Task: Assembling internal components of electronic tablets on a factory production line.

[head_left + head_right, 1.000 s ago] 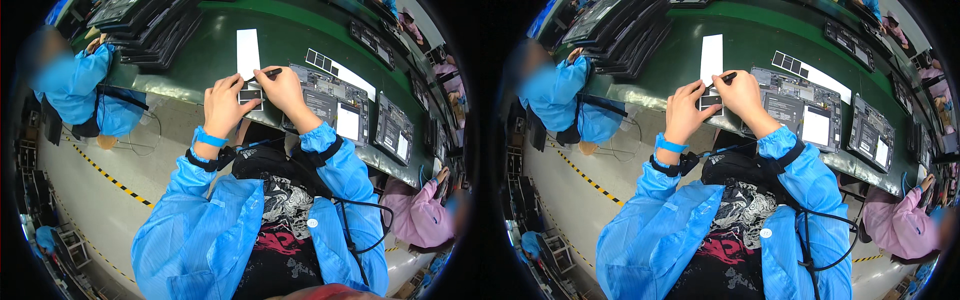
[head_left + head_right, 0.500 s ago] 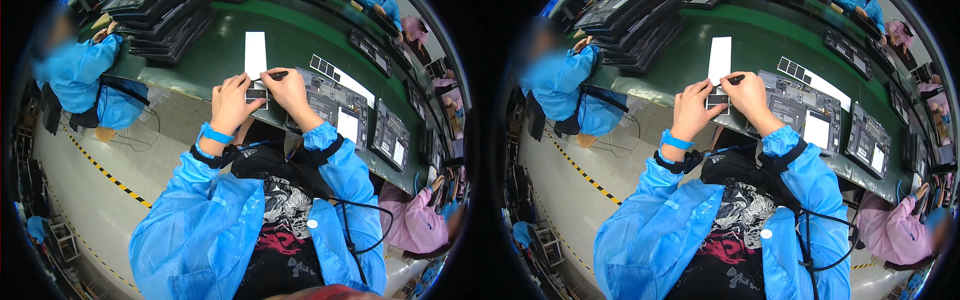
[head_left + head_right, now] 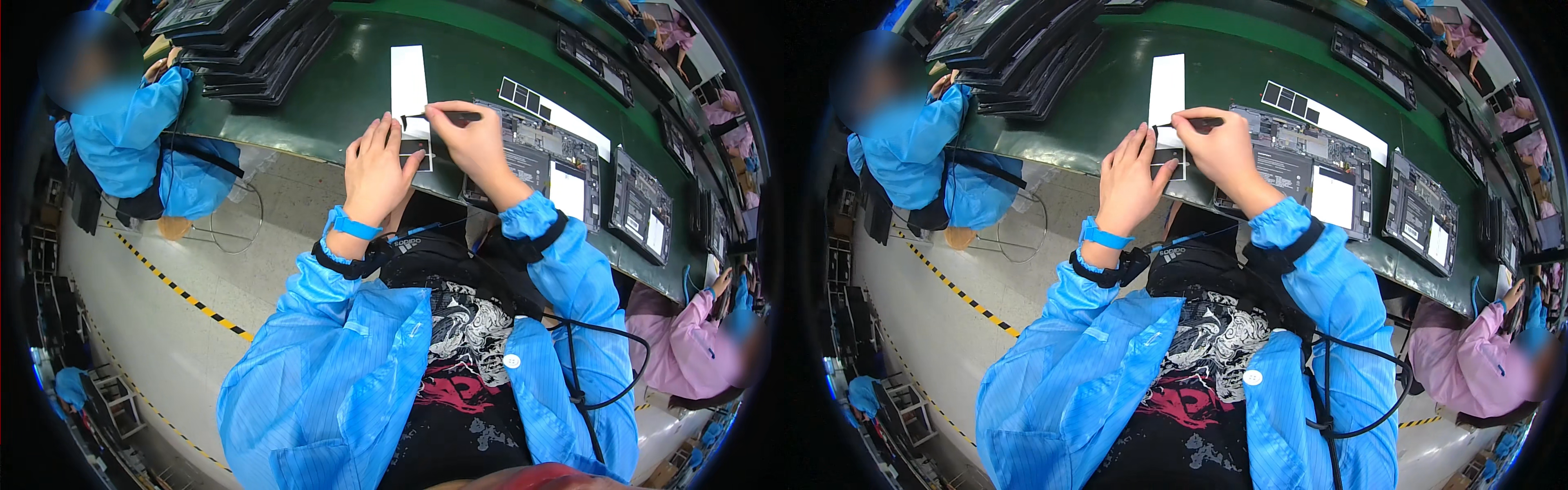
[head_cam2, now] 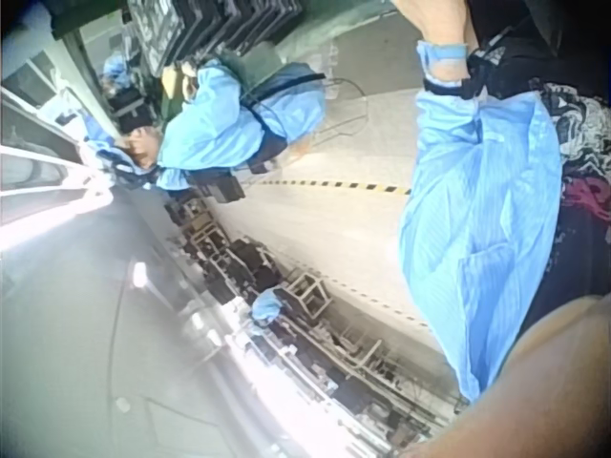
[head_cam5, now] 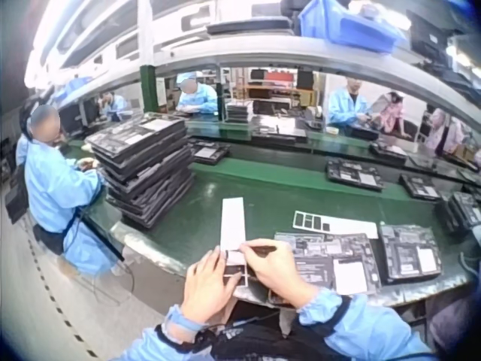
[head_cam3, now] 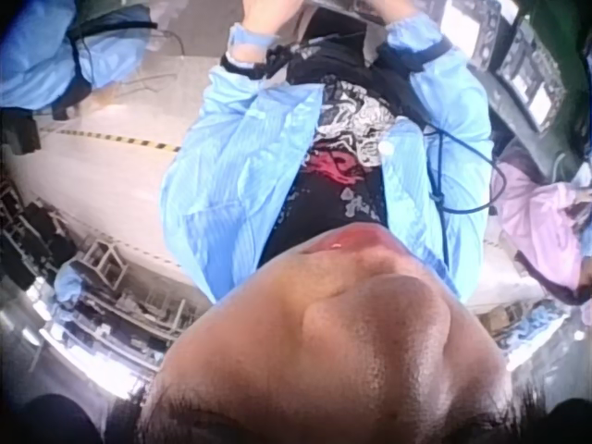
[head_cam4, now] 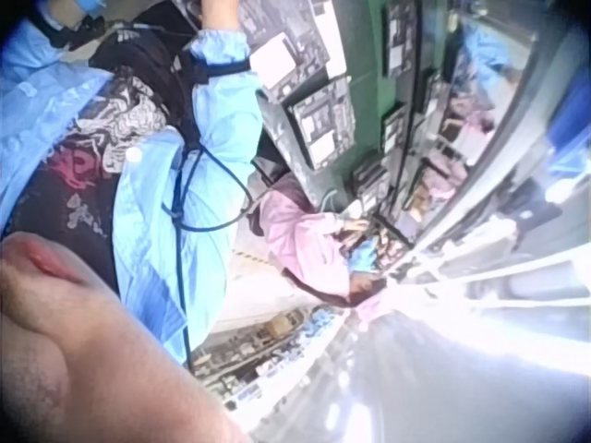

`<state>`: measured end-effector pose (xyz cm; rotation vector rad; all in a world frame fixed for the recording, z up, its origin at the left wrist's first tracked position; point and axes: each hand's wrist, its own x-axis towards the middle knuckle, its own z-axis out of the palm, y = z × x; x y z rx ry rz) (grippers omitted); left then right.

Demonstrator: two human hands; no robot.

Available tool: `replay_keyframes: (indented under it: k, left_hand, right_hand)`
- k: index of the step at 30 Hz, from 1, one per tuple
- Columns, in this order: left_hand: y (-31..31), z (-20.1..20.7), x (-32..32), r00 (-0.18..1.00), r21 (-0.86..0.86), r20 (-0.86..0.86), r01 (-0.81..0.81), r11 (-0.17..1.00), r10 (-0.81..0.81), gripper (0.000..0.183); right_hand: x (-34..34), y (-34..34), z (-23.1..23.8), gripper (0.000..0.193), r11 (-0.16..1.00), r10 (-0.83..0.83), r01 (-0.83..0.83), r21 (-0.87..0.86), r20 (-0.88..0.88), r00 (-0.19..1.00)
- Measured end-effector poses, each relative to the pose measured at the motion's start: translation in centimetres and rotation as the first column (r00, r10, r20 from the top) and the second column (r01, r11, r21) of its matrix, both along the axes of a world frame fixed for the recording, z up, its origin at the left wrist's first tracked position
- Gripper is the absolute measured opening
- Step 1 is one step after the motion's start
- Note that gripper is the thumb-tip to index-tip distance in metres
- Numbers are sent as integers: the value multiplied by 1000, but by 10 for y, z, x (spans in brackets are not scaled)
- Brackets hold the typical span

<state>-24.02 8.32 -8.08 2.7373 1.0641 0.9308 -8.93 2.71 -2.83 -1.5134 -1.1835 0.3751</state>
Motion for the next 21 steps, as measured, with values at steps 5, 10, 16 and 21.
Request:
replay_keyframes:
  k: [5, 10, 16, 21]
  left_hand:
    - [9, 4, -14, 1000, -43, -28, -11, 999, 9, 52]
    - [15, 20, -22, 999, -133, 27, -32, 991, 36, 43]
    - [-9, 61, 25, 911, -253, 211, 401, 880, -354, 30]
    - [-21, 93, 74, 747, -456, 144, 633, 626, -650, 41]
  right_hand:
    - [61, -95, 28, 18, 965, -224, 235, 120, -97, 970]
    - [116, -192, 5, 18, 865, -502, 497, -75, -138, 854]
    - [107, -185, -17, 18, 903, -346, 427, 46, -511, 786]
    - [103, -164, -11, 20, 914, -269, 387, 121, -531, 803]
